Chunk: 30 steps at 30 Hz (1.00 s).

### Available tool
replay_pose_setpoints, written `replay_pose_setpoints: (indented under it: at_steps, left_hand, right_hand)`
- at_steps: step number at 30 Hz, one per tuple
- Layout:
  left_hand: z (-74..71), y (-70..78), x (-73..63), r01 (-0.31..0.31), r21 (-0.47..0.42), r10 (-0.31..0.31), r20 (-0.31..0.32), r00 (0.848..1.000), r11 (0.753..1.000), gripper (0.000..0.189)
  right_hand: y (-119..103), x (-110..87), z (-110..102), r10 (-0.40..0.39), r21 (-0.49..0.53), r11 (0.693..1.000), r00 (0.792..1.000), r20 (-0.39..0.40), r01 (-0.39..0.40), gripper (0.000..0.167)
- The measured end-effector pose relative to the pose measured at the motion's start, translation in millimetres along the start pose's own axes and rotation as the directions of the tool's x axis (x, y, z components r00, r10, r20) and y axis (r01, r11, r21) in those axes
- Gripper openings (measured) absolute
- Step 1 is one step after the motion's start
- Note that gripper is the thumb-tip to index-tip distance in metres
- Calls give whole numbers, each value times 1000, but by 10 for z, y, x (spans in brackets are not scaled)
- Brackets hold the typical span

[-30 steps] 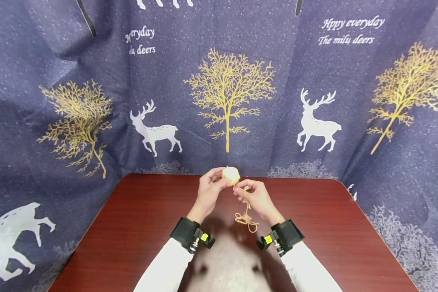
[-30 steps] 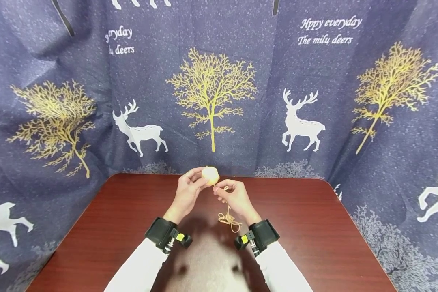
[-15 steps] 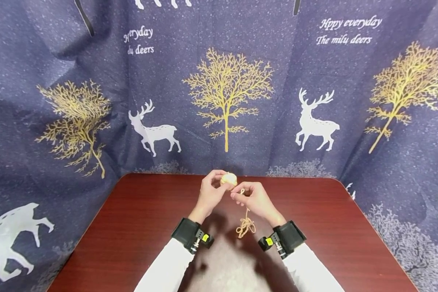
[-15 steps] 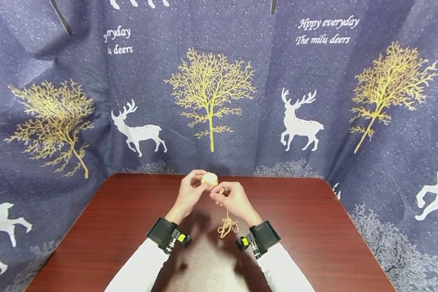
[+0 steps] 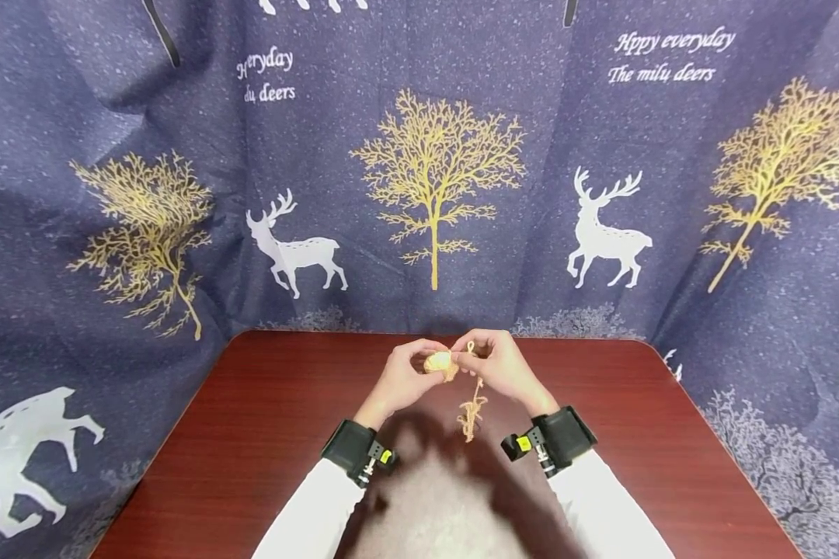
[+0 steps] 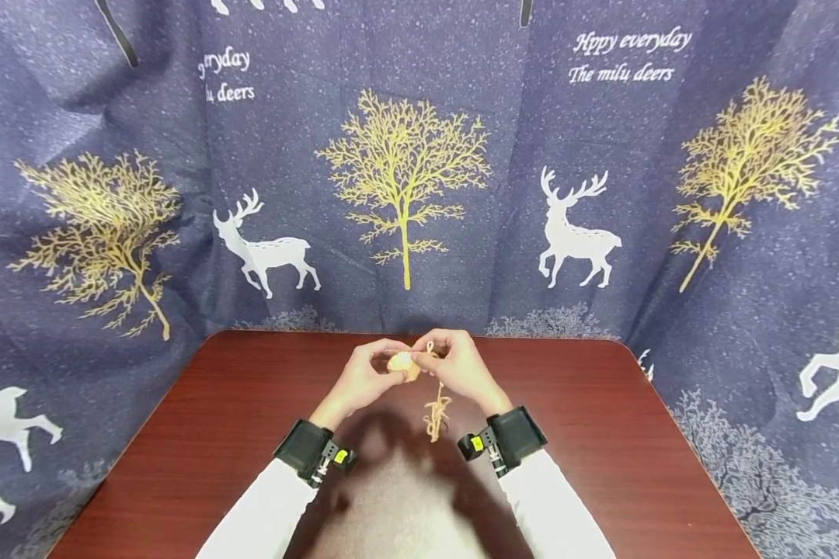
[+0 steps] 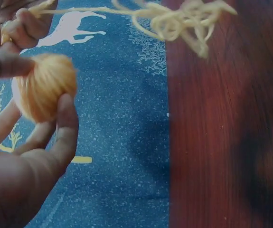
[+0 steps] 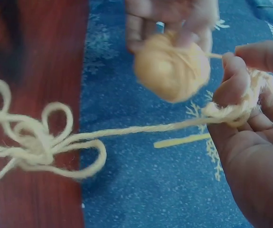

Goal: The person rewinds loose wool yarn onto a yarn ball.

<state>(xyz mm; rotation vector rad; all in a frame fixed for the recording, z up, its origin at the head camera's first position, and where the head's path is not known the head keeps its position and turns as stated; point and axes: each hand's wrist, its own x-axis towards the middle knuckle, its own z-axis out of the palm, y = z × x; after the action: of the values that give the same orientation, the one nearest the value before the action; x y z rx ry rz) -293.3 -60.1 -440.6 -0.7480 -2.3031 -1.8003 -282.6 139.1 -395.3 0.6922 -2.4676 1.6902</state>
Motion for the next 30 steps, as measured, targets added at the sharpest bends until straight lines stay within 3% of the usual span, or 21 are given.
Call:
replay_pose_setpoints:
  at_steps: [6,9,13,19,24,28,30]
  left_hand:
    - [-35,22,-24,-34,-16,36,124,992,999,37]
    - [-63,62,-40,-37,-87,52,168,984,996,38]
    - [-74,106,-42,-31,-230,71,168,983,973,38]
    - [-73,171,-23,-2,-445,52,100,994,896,42]
    - [-66,222,13,-28,-543,10,-37,999,839,43]
    - [-48,237,57,-55,-592,-50,-158,986,804,38]
    - [-39,229,80,-67,-587,-78,-218,973,807,38]
  right_hand:
    - [14,97,-130,-14,36,999,999,29,13,6]
    - [66,122,-152,-22,41,999,999,42,20,7]
    - [159,125,-136,8,87,996,999,36,-11,7]
    - [326,89,-57,48,207,977,999,26,-52,10]
    - [407,35,51,70,247,966,997,11,-71,12]
    - [402,-19,129,57,231,972,998,-1,-55,14]
    - [385,-42,158,46,214,976,999,-7,-44,12]
